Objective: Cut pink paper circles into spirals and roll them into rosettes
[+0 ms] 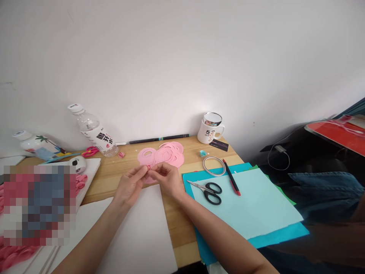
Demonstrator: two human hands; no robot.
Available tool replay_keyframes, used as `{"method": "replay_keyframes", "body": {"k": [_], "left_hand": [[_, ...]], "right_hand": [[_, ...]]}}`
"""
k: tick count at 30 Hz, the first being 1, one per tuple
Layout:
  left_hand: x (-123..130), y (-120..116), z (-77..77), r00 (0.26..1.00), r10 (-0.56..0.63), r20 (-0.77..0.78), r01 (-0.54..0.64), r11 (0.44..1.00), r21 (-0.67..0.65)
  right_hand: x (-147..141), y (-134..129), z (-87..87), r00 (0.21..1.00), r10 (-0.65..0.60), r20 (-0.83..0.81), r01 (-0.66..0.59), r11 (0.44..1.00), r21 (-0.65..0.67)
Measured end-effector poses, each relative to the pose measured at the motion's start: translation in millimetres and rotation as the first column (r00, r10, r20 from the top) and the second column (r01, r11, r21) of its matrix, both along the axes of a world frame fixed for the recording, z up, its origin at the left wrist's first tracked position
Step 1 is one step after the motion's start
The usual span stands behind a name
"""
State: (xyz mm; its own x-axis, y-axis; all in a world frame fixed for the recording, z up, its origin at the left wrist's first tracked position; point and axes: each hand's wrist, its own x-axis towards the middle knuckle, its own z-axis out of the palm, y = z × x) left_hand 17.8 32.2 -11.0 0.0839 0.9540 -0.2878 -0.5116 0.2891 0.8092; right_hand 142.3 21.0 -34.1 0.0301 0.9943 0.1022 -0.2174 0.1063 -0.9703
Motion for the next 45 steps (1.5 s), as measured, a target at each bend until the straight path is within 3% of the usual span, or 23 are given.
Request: {"method": "replay_keyframes", "body": {"k": [12,23,45], "left_hand": [[3.3,-2.7,-2.4,1.0,-0.014,0.006,0.014,0.999,0.05],[4.8,-3.4,-1.6,0.988,0.06,-0.141,-0.042,0.991,0.126],[5.1,-4.0,-5.8,0.947,0.104,-0.303,-0.038,0.976,0.216]], "right_hand": [[2.3,-0.6,4.7,0.997,0.021,-0.078,-0.022,1.0,-0.015],[2.3,-1.2,7.7,0.987,-0.029,-0.158,0.015,0.996,-0.092],[0.9,-3.1,1.9,0.987,-0.143,0.074,0.146,0.989,-0.034]]}}
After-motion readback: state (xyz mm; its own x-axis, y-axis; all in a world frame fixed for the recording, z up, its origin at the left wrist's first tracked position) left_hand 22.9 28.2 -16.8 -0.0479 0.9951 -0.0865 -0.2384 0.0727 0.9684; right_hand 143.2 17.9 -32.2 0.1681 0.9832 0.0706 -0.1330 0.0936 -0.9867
